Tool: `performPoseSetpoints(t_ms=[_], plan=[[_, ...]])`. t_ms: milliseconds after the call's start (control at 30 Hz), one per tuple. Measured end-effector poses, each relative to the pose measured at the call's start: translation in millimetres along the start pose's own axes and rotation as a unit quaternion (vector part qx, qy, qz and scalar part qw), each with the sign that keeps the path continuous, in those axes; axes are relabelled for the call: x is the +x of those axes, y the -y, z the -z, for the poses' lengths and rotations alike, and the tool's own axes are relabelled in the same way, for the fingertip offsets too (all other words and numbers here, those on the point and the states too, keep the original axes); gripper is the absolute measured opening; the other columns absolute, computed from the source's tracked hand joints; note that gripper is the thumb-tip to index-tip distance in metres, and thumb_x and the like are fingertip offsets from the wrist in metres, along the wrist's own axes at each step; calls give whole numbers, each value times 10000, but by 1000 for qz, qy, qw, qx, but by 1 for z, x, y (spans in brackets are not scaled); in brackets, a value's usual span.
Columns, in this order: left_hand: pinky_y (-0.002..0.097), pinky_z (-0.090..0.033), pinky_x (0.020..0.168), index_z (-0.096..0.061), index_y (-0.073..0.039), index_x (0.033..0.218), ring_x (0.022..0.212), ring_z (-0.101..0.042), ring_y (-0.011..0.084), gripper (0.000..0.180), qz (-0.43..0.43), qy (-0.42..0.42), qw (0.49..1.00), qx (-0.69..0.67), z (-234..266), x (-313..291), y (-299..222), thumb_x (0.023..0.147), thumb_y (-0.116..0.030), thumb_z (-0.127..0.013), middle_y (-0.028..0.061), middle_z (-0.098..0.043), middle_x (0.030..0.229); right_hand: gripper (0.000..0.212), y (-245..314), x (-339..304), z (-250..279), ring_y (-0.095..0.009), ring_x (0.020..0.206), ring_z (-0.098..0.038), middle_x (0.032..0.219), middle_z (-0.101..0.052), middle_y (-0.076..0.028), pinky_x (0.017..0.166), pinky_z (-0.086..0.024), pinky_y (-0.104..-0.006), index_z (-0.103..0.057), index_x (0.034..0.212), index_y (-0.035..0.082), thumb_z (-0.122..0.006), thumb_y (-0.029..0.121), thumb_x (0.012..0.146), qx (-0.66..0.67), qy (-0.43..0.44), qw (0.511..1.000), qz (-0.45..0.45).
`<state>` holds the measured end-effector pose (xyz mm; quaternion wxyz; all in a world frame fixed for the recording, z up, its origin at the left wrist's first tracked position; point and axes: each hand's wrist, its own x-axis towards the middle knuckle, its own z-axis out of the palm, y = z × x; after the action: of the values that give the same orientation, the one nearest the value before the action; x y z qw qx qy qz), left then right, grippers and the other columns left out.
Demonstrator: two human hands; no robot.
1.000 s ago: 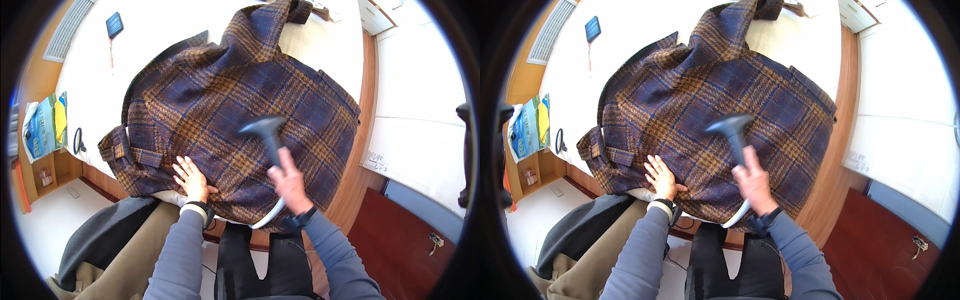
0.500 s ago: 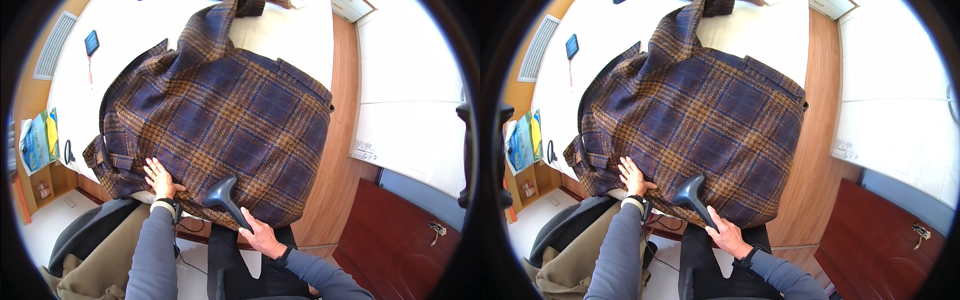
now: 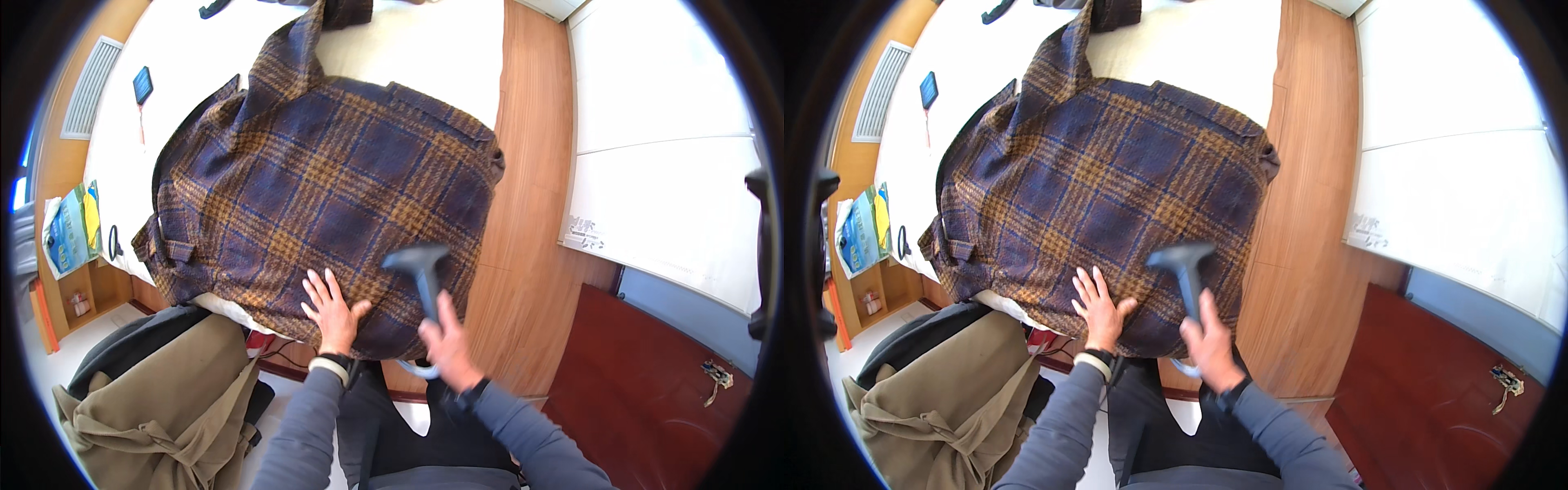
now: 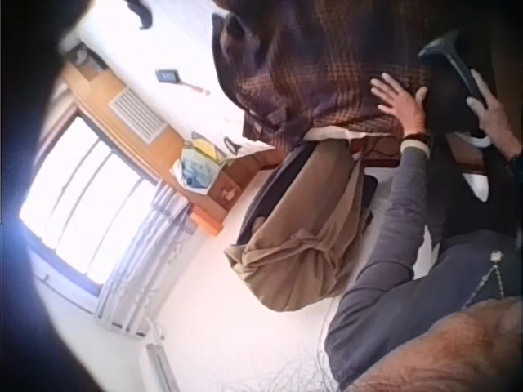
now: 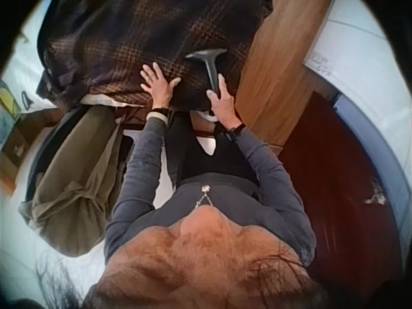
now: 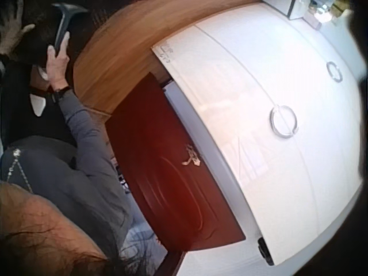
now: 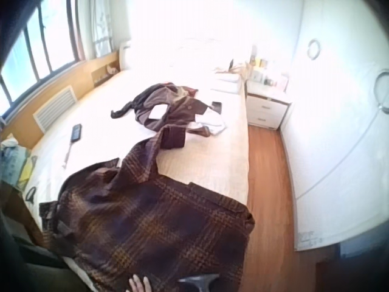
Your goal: The person uses a handheld garment steamer to remove wrinkles from a plaid jacket laid on a bed. They repeatedly move the steamer over the front, sleeves, and back, adjusting the jacket with their hands to reach different areas.
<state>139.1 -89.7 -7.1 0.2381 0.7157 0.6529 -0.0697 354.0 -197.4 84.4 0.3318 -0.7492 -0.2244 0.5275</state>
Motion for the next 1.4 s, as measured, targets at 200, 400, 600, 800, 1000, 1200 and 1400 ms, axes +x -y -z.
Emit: performPoseSetpoints(t_ms=[200,400,600,800,1000,1200,1400], plan=[[848,-240,1105,-47,-18,1676,1610,61,479,1490,71,75,994,45,-2,-25,-32,604,-425,-1000,245,86,1750,734,-11,-5,19,-329,1174,-717,1345,-660,-296,1017,-537,-409,-343,1622,15,-669,187,987,-47,10,997,54],[860,-281,1074,56,42,1653,1594,92,510,1650,122,144,978,89,-5,-3,-37,525,-493,-1023,308,149,1719,587,40,145,81,-68,549,-506,779,-521,26,441,-456,-229,-386,1594,121,-583,197,1047,266,-94,958,54],[872,-282,1055,115,42,1644,1591,124,507,1736,158,152,970,103,-11,7,-41,457,-439,-1056,302,207,1709,788,1,37,60,-136,798,-655,1035,-674,-91,636,-578,-302,-248,1680,89,-647,200,1010,158,63,982,-78],[866,-284,1061,80,21,1658,1598,102,500,1711,152,150,971,103,-14,8,-35,465,-465,-1046,289,197,1717,767,-32,-18,19,-420,1167,-700,1240,-693,-309,1005,-545,-440,-364,1627,101,-711,244,958,-113,86,983,114],[871,-256,1070,65,17,1665,1593,126,505,1714,160,148,971,95,-13,8,-33,458,-494,-1040,286,201,1719,742,47,138,48,-125,647,-594,837,-630,-55,556,-535,-315,-295,1662,85,-637,236,1021,101,-47,992,54],[877,-250,1066,0,-34,1687,1601,102,493,1667,146,121,979,70,-18,6,-26,467,-493,-1039,257,166,1737,697,65,130,38,-76,602,-528,815,-533,3,457,-479,-261,-281,1652,122,-600,177,1034,95,1,994,49],[872,-248,1075,-29,-65,1696,1607,104,472,1646,151,119,980,58,-15,6,-26,466,-469,-1047,229,146,1750,796,-2,36,4,-133,571,-555,888,-625,-61,520,-503,-300,-239,1684,153,-649,168,1002,-48,119,992,9]])
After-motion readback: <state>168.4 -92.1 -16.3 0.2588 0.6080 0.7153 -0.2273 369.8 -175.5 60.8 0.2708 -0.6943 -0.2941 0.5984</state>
